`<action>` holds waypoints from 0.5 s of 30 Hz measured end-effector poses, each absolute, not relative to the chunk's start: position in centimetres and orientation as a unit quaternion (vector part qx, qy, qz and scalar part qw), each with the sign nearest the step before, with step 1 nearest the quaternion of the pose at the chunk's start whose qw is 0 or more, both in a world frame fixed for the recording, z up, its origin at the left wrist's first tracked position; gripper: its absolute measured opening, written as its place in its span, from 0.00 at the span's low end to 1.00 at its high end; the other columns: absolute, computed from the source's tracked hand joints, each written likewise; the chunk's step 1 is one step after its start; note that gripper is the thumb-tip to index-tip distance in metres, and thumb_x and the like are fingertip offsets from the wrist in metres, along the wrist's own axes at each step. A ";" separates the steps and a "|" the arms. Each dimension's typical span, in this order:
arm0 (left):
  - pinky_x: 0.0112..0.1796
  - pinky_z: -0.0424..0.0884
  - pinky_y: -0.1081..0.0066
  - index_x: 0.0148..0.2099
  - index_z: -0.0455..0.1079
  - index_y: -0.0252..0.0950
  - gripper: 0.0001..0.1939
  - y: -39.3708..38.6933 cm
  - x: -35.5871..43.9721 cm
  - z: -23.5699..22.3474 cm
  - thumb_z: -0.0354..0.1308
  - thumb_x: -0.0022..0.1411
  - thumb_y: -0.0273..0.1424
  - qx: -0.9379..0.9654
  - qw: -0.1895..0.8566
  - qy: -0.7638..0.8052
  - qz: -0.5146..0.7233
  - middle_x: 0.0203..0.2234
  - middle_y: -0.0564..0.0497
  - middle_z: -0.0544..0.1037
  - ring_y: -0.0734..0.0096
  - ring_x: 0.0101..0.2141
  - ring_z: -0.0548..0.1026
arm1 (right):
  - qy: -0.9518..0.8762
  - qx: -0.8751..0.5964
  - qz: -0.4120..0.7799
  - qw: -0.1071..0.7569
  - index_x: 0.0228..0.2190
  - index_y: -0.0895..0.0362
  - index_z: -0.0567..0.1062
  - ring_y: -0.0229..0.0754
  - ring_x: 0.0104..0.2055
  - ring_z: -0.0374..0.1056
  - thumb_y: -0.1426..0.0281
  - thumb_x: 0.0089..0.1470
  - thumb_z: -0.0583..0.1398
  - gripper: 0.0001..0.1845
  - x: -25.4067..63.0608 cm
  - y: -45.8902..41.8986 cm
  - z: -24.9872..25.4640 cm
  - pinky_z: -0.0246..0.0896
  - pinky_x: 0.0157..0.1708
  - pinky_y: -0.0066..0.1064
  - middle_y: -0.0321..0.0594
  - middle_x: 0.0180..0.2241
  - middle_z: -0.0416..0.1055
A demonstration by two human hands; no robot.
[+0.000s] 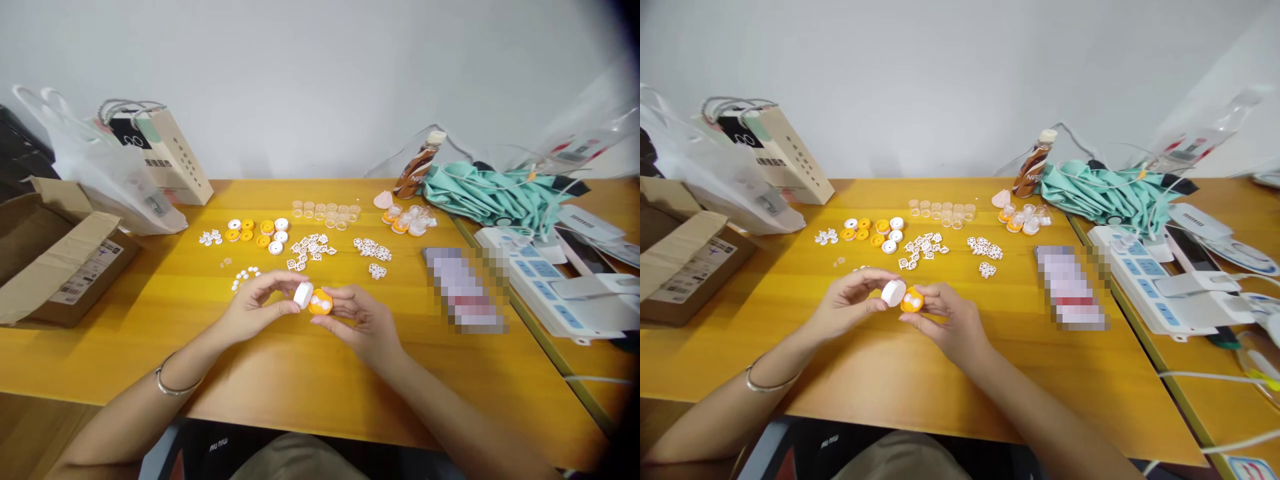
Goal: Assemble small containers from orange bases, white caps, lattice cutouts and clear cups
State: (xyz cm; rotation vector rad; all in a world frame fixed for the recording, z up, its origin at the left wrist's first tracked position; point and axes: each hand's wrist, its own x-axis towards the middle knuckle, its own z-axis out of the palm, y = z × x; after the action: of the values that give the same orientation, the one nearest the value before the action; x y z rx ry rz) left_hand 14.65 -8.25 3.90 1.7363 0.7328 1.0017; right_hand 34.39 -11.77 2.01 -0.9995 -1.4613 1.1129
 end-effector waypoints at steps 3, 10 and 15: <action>0.42 0.70 0.68 0.48 0.69 0.38 0.16 -8.3 14.6 4.0 0.60 0.55 0.28 0.722 0.472 0.302 0.406 0.38 0.47 0.76 0.69 0.40 0.73 | -0.617 -0.424 0.438 0.498 0.37 0.52 0.70 0.44 0.37 0.75 0.68 0.42 0.66 0.18 34.3 -12.0 2.1 0.73 0.41 0.40 0.37 0.37 0.77; 0.44 0.71 0.67 0.49 0.69 0.39 0.18 -8.4 14.7 4.4 0.60 0.55 0.27 0.750 0.441 0.303 0.388 0.40 0.47 0.76 0.70 0.39 0.74 | -0.636 -0.420 0.420 0.493 0.39 0.51 0.70 0.44 0.38 0.74 0.68 0.43 0.66 0.18 34.2 -12.1 1.9 0.73 0.41 0.39 0.36 0.38 0.77; 0.44 0.71 0.66 0.48 0.70 0.39 0.17 -8.4 14.6 4.3 0.60 0.55 0.28 0.769 0.411 0.314 0.376 0.41 0.46 0.76 0.67 0.41 0.74 | -0.647 -0.414 0.418 0.484 0.39 0.51 0.71 0.44 0.38 0.74 0.68 0.44 0.65 0.18 34.2 -12.1 2.0 0.73 0.41 0.39 0.37 0.39 0.76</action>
State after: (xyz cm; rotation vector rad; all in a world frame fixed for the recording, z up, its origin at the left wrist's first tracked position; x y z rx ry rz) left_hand 14.58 -8.39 4.34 1.9344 0.7913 0.9468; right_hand 34.17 -12.07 1.98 -1.0085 -1.5764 1.0175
